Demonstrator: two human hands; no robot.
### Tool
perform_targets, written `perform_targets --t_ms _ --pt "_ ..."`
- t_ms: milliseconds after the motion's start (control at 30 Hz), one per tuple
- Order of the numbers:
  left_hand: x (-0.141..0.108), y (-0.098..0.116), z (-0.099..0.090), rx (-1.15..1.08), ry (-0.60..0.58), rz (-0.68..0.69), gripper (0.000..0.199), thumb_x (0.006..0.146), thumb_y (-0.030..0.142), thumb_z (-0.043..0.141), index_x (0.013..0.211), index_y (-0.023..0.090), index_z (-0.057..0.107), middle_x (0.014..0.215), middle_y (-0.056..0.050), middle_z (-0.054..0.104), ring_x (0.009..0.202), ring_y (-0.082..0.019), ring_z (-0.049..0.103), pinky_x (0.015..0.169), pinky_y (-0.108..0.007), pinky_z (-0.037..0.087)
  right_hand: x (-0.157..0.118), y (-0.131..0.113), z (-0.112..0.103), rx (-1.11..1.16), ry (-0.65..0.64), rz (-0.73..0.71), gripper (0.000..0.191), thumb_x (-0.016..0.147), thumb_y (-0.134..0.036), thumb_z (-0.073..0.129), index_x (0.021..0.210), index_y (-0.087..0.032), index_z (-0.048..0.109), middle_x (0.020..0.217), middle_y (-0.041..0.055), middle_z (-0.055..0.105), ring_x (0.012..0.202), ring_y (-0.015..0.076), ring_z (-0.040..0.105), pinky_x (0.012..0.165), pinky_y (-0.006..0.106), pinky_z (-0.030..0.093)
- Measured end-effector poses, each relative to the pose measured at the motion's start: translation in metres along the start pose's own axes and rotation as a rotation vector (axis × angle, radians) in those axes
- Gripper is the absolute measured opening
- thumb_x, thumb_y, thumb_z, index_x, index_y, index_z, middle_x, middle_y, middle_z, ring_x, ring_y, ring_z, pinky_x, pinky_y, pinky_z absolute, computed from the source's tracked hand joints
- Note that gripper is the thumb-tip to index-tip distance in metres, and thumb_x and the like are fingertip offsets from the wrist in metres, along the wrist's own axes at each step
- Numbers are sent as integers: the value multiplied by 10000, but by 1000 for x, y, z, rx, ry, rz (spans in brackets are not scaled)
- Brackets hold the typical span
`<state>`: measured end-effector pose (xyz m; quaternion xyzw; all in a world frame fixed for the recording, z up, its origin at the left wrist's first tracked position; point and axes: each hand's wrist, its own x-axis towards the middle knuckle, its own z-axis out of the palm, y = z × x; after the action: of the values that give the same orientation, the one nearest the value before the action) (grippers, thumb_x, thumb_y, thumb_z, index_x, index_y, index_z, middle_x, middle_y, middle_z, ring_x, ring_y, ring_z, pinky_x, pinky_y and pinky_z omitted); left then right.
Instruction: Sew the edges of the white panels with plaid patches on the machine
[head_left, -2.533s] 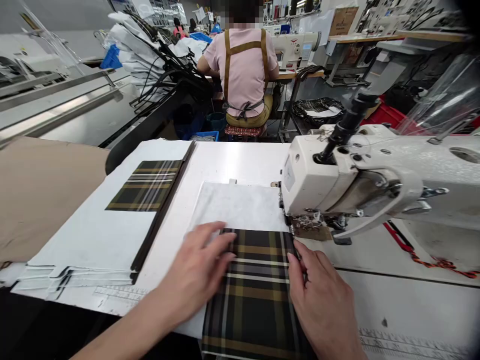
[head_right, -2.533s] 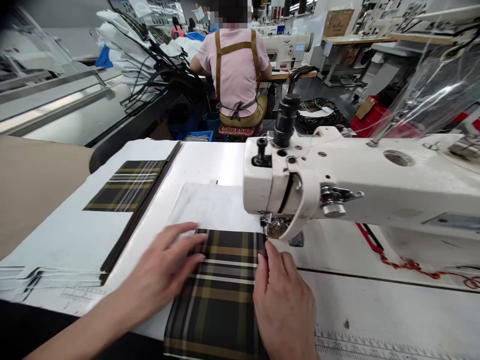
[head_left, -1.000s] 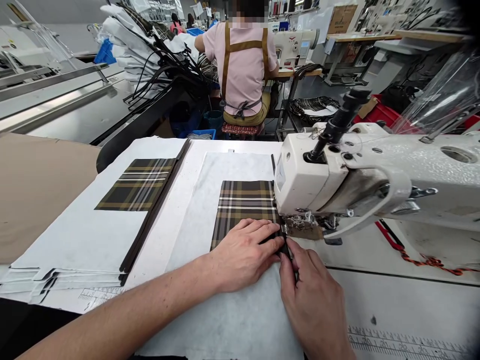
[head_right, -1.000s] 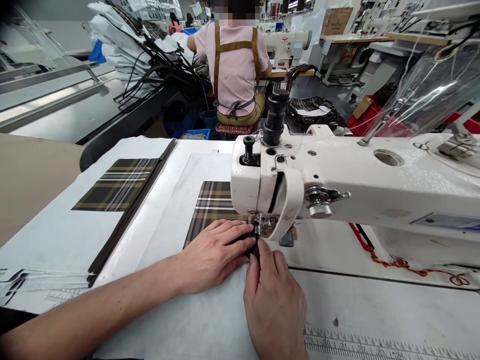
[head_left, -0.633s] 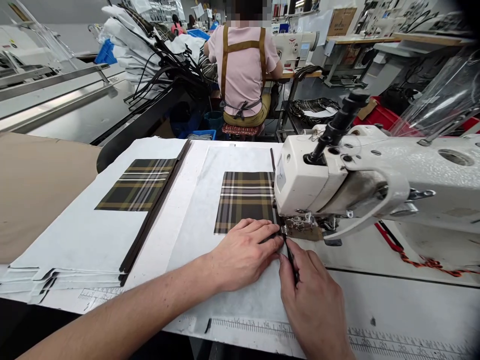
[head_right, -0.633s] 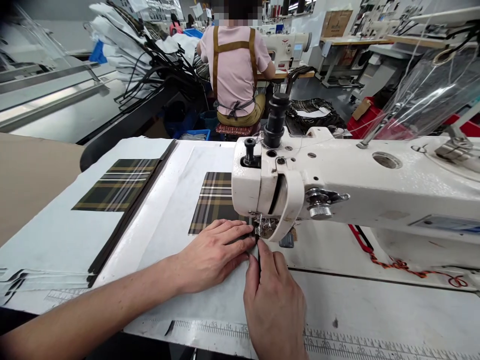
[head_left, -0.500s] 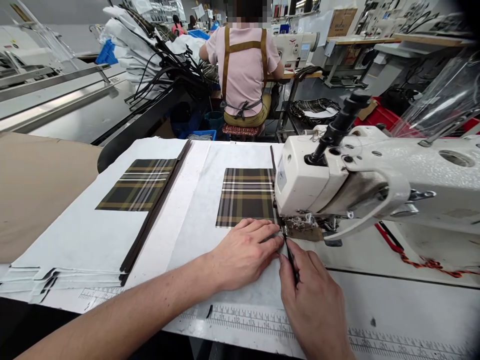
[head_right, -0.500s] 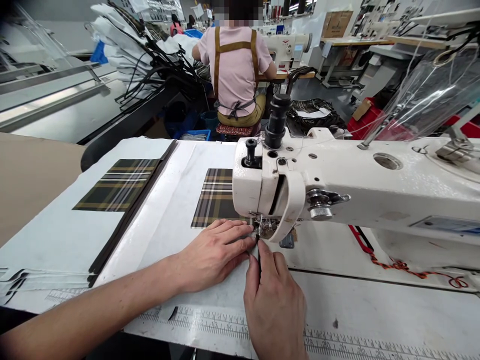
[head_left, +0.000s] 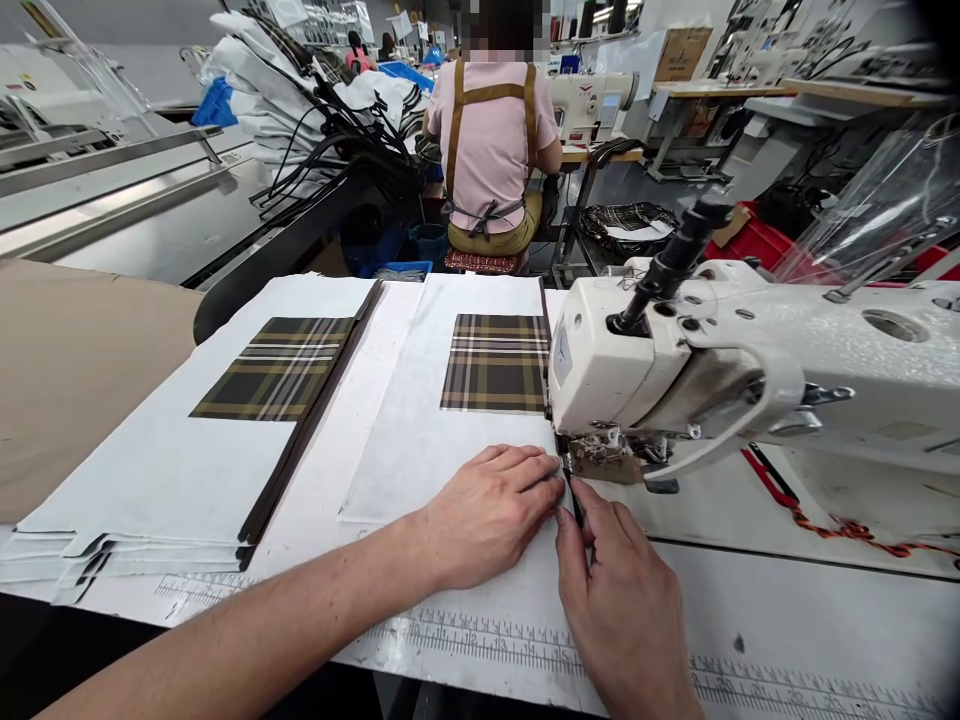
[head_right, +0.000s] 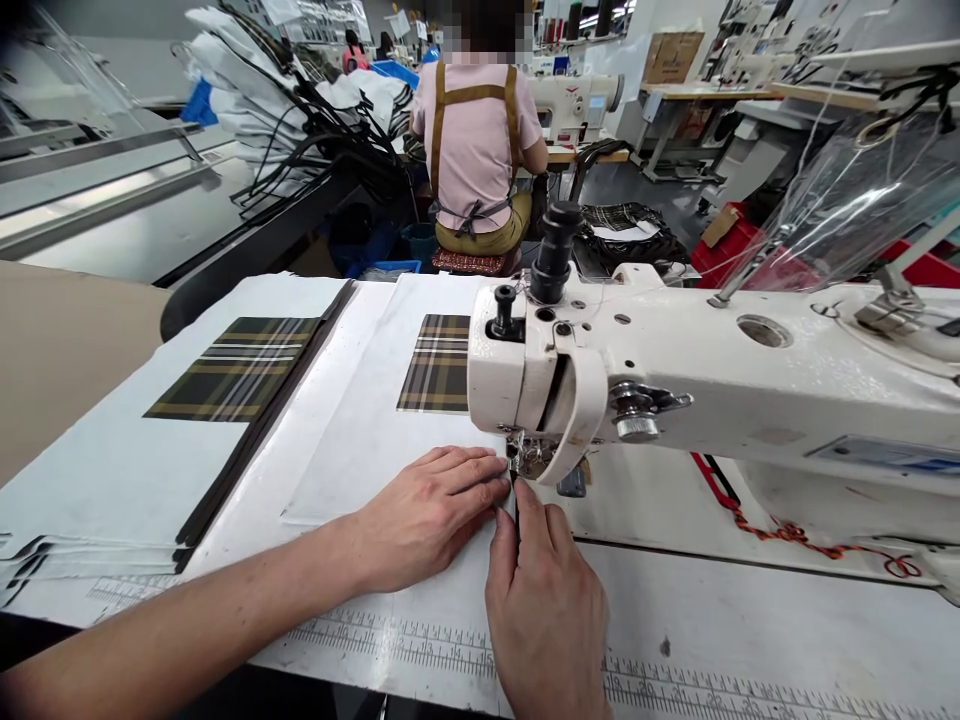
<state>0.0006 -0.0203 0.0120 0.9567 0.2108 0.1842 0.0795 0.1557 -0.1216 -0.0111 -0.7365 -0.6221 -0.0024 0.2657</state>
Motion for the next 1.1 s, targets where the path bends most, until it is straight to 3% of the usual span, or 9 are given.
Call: perform_targets --t_ms 367,600,700,800,867,967,1033,1100 --pt "1 5 7 33 57 -19 319 1034 156 472 1307 91 624 1383 -104 652 1319 -244 576 1136 -404 453 2 0 0 5 -16 15 381 1074 -388 399 1300 -179 624 1079 77 734 807 224 695 608 327 445" --pt "5 3 14 74 65 -56 245 1008 181 512 1210 116 635 1320 -130 663 1332 -257 559 1186 -445 386 1 -1 -3 7 -19 30 376 1060 -422 415 1273 -202 633 976 59 731 748 224 681 585 327 434" --pt "5 1 9 94 41 -109 223 1000 192 520 1182 130 633 1304 -140 656 1328 -268 556 1171 -465 402 1 -2 -5 24 -23 50 403 1053 -465 424 1259 -199 646 952 69 736 747 231 685 571 323 433" --pt "5 -8 -8 199 -19 -285 278 1024 237 498 1259 126 596 1385 -165 600 1339 -306 546 1097 -486 476 0 -1 -4 57 -30 59 430 1047 -491 428 1247 -188 659 914 74 730 742 229 686 549 312 432" --pt "6 -17 -21 291 -137 -388 305 1008 204 506 1288 105 574 1355 -203 605 1247 -329 606 959 -478 553 0 1 -2 80 -38 64 441 1039 -498 433 1246 -187 668 902 71 725 746 229 686 544 311 433" --pt "12 -28 -32 362 -285 -370 217 906 58 552 1104 53 641 1065 -216 687 947 -313 686 724 -402 565 -1 3 -2 158 -69 102 471 1008 -537 480 1237 -182 689 886 71 718 756 234 678 603 330 477" --pt "18 -35 -34 387 -316 -314 152 847 2 583 955 61 673 899 -187 693 826 -290 681 673 -373 527 -1 -3 -5 340 -143 190 511 965 -586 559 1237 -175 698 906 82 724 771 234 677 677 349 528" --pt "24 -44 -38 422 -332 -273 119 827 -9 614 855 85 682 799 -152 688 755 -263 675 702 -376 507 2 -18 -8 673 -323 327 585 916 -620 650 1290 -172 669 1011 106 738 852 238 702 758 363 575"
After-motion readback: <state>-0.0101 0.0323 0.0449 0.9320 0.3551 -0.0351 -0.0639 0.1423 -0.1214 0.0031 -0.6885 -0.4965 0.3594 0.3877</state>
